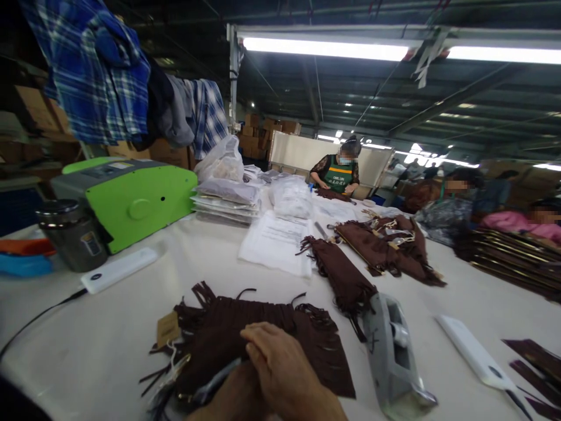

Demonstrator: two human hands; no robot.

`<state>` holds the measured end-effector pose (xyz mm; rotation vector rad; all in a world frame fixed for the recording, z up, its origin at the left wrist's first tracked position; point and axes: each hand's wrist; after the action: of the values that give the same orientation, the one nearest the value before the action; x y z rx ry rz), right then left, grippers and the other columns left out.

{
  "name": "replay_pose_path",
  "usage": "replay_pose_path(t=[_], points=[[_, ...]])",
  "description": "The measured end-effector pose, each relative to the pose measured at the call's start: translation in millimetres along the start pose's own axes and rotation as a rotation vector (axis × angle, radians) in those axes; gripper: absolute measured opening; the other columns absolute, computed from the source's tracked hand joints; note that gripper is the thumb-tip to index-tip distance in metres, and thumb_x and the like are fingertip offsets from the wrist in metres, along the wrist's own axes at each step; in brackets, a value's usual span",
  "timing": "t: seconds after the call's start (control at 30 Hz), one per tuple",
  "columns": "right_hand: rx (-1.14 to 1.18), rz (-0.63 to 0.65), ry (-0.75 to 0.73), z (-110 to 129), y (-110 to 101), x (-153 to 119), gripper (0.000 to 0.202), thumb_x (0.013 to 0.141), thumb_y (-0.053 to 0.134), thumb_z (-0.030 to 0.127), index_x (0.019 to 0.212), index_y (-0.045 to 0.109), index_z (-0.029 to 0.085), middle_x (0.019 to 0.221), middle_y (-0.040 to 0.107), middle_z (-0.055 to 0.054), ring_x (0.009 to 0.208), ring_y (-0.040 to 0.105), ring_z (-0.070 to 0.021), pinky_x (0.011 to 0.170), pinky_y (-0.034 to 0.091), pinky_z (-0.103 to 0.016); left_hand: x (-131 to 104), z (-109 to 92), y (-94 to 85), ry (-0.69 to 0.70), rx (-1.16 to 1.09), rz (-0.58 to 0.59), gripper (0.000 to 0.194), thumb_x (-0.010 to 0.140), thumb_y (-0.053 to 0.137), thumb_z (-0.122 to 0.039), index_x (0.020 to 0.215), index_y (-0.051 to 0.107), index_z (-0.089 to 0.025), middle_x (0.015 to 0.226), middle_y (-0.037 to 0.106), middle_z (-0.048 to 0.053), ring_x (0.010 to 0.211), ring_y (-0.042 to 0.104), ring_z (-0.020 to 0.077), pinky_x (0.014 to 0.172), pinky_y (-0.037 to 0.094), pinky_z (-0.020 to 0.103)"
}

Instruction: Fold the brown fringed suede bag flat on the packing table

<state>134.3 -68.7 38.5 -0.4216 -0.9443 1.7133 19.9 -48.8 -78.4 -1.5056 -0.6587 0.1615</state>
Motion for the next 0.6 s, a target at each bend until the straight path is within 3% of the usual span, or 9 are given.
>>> replay_pose_path(t=[0.07, 0.13, 0.23, 0.33, 0.43, 0.5, 0.6], points=[[0.042, 0.035, 0.01, -16.9, 17.6, -1.8, 0.036, 0.101, 0.037, 0.031, 0.118, 0.067, 0.022, 0.122, 0.067, -0.007, 0.115, 0.06, -0.0175, 0.101, 0.046, -0.03, -22.6, 17.6, -12.7, -0.084, 0.014, -0.027, 0.032, 0.088, 0.064, -0.041, 0.114, 0.064, -0.022, 0.101, 0.071, 0.005, 0.091, 0.063, 0.0254, 0.078, 0.052, 0.038], [-0.029, 0.05, 0.03, -37.8, 25.9, -8.1, 0.037, 0.101, 0.039, 0.036, 0.121, 0.066, 0.021, 0.131, 0.062, -0.008, 0.124, 0.054, -0.0201, 0.108, 0.041, -0.035, -47.4, 38.0, -30.6, -0.281, 0.069, -0.043, 0.041, 0.087, 0.065, -0.039, 0.123, 0.06, -0.019, 0.109, 0.069, 0.009, 0.099, 0.061, 0.031, 0.086, 0.051, 0.048], [-0.214, 0.15, 0.067, -57.3, 22.3, -5.8, 0.044, 0.099, 0.042, 0.045, 0.138, 0.052, 0.027, 0.149, 0.045, -0.005, 0.142, 0.032, -0.0243, 0.117, 0.026, -0.045, -72.8, 62.5, -52.5, -0.457, 0.126, 0.051, 0.03, 0.09, 0.061, -0.024, 0.119, 0.063, -0.022, 0.109, 0.068, 0.008, 0.102, 0.061, 0.0307, 0.087, 0.051, 0.05], [-0.302, 0.217, 0.187, -66.9, 9.0, 22.2, 0.053, 0.097, 0.044, 0.051, 0.145, 0.042, 0.029, 0.154, 0.036, -0.004, 0.144, 0.027, -0.0257, 0.118, 0.023, -0.049, -77.3, 72.5, -56.4, -0.415, 0.119, 0.12, 0.039, 0.087, 0.059, -0.013, 0.124, 0.06, -0.023, 0.111, 0.068, 0.008, 0.104, 0.061, 0.0297, 0.09, 0.05, 0.05], [-0.359, 0.092, 0.311, -75.8, -8.3, 59.9, 0.054, 0.097, 0.047, 0.043, 0.144, 0.043, 0.018, 0.153, 0.036, -0.013, 0.144, 0.025, -0.0325, 0.117, 0.013, -0.058, -69.8, 74.6, -55.1, -0.371, 0.041, 0.134, 0.05, 0.085, 0.056, -0.007, 0.132, 0.054, -0.023, 0.125, 0.063, 0.009, 0.116, 0.057, 0.0291, 0.099, 0.046, 0.05], [-0.384, -0.016, 0.346, -76.0, -17.4, 74.4, 0.052, 0.1, 0.039, 0.033, 0.147, 0.038, 0.012, 0.154, 0.032, -0.017, 0.146, 0.021, -0.0339, 0.116, 0.008, -0.062, -62.2, 77.3, -61.1, -0.367, -0.053, 0.158, 0.05, 0.083, 0.058, -0.009, 0.132, 0.054, -0.023, 0.133, 0.059, 0.009, 0.124, 0.052, 0.0298, 0.104, 0.042, 0.051], [-0.356, -0.001, 0.278, -63.1, -17.3, 66.8, 0.047, 0.103, 0.027, 0.034, 0.144, 0.044, 0.018, 0.147, 0.046, -0.013, 0.137, 0.04, -0.0258, 0.116, 0.027, -0.048, -49.8, 88.8, -78.3, -0.322, -0.223, 0.191, 0.047, 0.085, 0.061, -0.018, 0.132, 0.054, -0.025, 0.137, 0.055, 0.009, 0.129, 0.046, 0.0297, 0.108, 0.038, 0.051]])
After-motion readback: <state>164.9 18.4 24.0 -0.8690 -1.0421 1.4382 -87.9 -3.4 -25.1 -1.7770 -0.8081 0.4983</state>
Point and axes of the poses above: each hand's wrist, its own x-axis towards the middle knuckle, its own y-axis out of the palm, z = x × y
